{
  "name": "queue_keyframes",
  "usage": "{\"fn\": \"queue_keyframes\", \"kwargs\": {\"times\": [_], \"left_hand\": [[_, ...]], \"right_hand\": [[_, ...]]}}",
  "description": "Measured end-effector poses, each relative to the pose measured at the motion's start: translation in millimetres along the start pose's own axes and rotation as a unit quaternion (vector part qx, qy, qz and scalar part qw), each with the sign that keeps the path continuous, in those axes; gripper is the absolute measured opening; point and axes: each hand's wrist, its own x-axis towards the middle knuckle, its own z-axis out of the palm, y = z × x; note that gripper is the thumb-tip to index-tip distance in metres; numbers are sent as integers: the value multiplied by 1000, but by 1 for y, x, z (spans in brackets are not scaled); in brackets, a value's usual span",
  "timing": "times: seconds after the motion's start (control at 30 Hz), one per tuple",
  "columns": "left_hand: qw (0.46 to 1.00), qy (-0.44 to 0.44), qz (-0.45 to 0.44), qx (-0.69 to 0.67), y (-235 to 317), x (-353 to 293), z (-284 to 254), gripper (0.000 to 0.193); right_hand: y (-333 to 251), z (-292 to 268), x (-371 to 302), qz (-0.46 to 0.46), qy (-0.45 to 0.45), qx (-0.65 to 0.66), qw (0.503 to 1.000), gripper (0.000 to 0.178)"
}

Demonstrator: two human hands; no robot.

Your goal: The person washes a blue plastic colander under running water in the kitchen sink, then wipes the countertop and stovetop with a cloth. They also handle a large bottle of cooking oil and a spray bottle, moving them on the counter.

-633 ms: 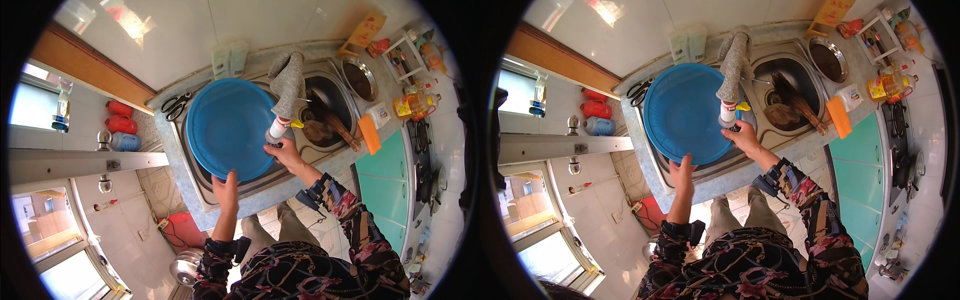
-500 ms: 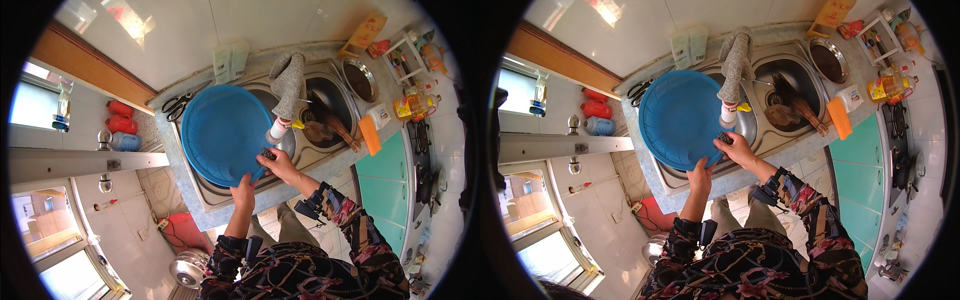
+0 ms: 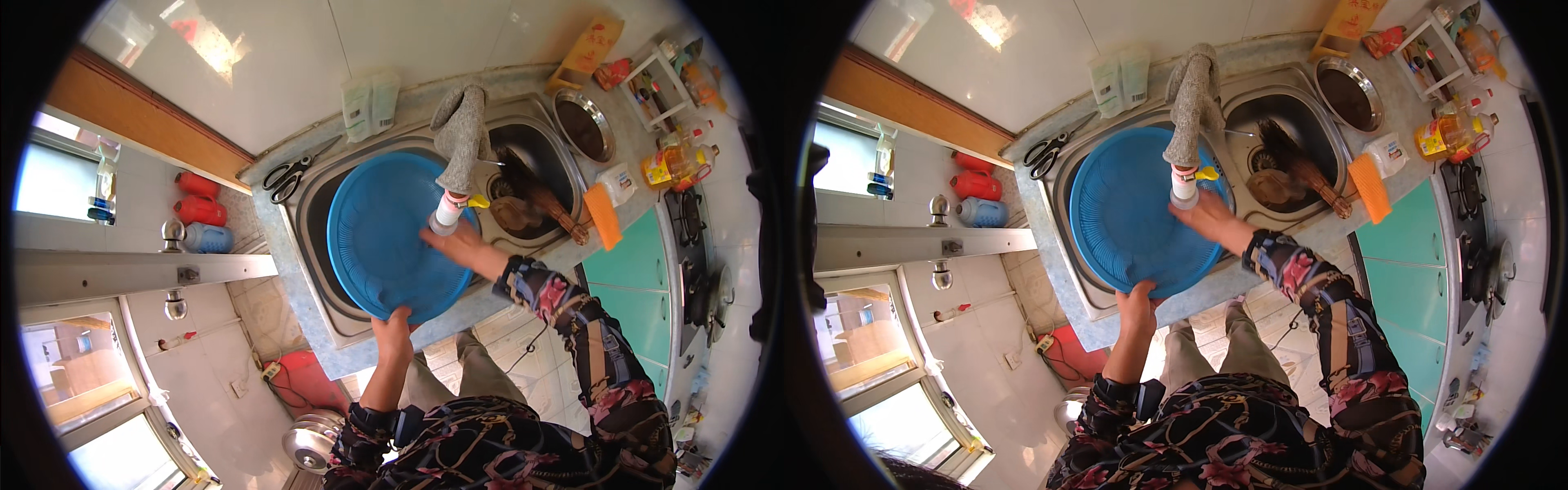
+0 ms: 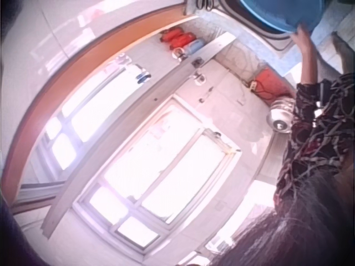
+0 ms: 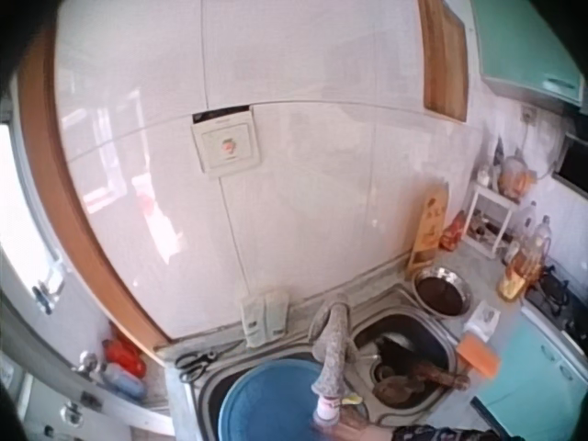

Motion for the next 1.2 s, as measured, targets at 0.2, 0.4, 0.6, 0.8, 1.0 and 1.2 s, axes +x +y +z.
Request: {"fn": "queue_keyframes", "kwargs": {"times": [0.2, 0.4, 0.6, 0.8, 1.0, 1.2], "left_hand": [[1000, -12, 6, 28, 12, -2, -7, 51], [998, -7, 8, 55, 18, -1, -15, 44], [998, -2, 54, 31, 9, -3, -15, 33], [996, -12, 55, 72, 9, 7, -23, 31], [998, 18, 39, 55, 6, 4, -28, 34], [998, 2, 50, 37, 9, 7, -29, 41]], "right_hand": [[0, 17, 8, 9, 32, 27, 999, 23], [-18, 33, -18, -50, -136, 67, 987, 28], [-1, 15, 12, 65, 22, -29, 997, 30], [-50, 51, -21, 7, -83, 302, 950, 20], [-3, 8, -7, 55, -70, -28, 996, 25], [-2, -27, -4, 134, -56, 308, 940, 23]]}}
